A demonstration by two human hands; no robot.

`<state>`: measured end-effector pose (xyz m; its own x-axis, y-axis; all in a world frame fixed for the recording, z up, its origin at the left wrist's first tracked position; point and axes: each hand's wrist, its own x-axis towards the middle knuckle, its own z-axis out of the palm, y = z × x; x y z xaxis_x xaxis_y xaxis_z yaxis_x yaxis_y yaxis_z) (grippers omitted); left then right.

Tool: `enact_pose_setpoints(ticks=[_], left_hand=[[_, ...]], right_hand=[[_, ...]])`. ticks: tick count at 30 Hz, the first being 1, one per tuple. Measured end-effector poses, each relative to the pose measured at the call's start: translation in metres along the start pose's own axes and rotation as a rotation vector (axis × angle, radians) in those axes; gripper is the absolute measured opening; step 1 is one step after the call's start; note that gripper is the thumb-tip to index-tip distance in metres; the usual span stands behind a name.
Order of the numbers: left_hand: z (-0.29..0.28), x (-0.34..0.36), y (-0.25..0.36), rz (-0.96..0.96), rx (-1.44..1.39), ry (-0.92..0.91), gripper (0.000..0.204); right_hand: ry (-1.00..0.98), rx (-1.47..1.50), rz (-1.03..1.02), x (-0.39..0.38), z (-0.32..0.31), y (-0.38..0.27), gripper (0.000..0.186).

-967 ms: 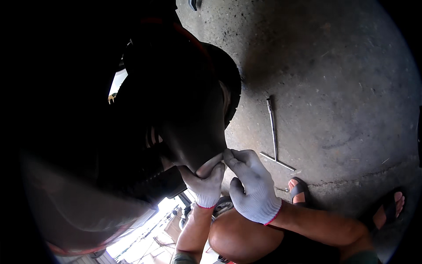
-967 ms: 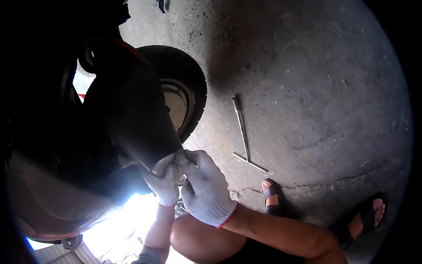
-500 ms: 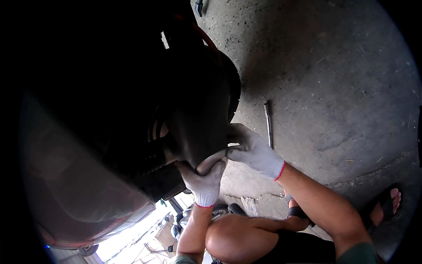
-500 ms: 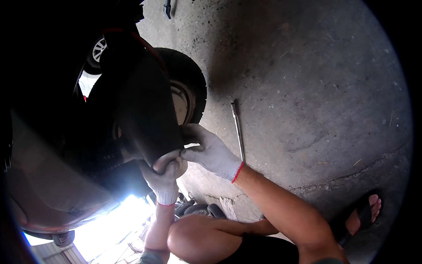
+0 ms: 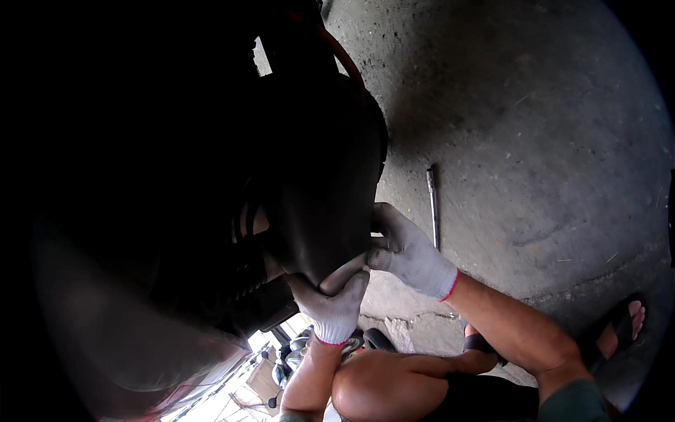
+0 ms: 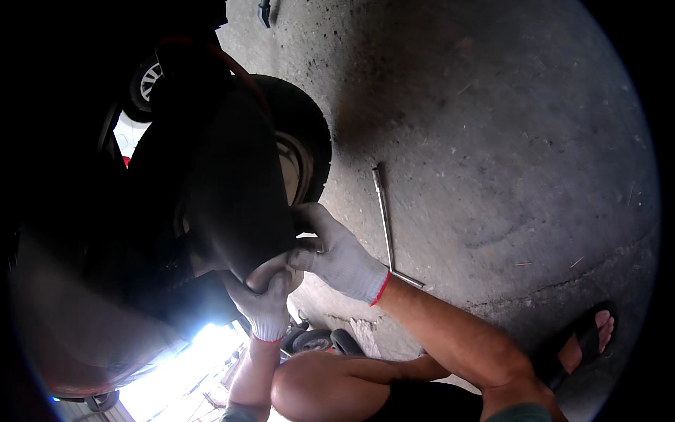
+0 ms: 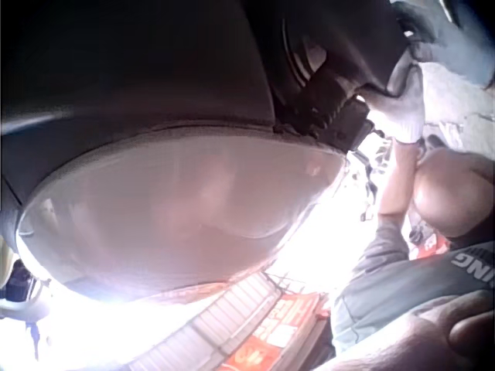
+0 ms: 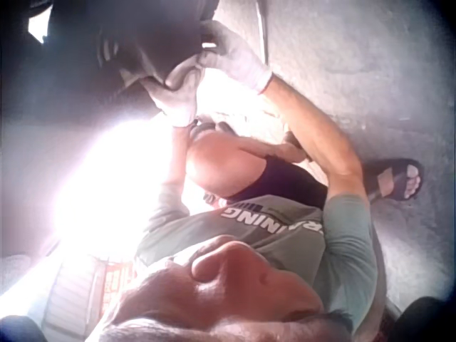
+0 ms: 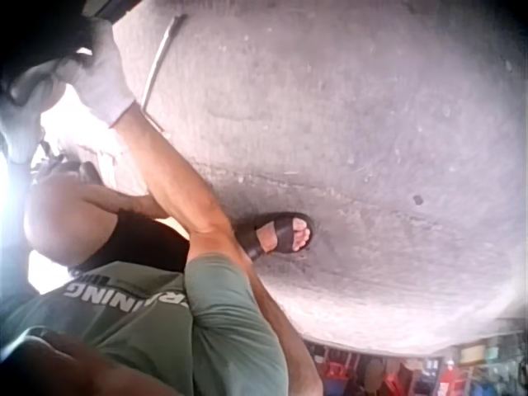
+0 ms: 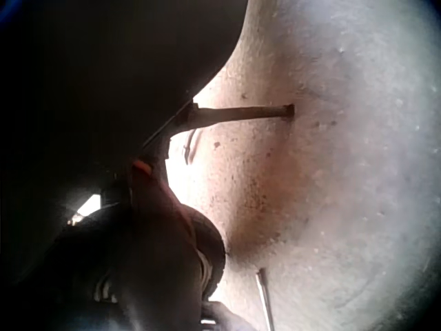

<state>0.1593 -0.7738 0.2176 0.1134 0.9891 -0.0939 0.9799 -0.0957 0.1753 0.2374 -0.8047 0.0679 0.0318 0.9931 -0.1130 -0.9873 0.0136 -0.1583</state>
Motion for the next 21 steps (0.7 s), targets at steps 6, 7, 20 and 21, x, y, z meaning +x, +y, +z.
enact_pose_setpoints(ticks=[6,7,20,21], left_hand=[[-0.002,0.001,-0.019,0.159,0.005,-0.050,0.096],[-0.003,0.001,-0.019,0.161,-0.017,-0.077,0.096],[-0.004,0.001,0.009,0.106,0.014,-0.032,0.081],[-0.007,0.000,0.010,0.108,0.049,-0.010,0.080]], right_hand=[[0.054,-0.049,-0.023,-0.003,0.009,0.003,0.067],[0.053,-0.059,-0.014,-0.004,0.010,0.002,0.067],[0.226,-0.060,-0.120,-0.027,0.027,0.028,0.058],[0.319,-0.108,-0.075,-0.030,0.034,0.025,0.052]])
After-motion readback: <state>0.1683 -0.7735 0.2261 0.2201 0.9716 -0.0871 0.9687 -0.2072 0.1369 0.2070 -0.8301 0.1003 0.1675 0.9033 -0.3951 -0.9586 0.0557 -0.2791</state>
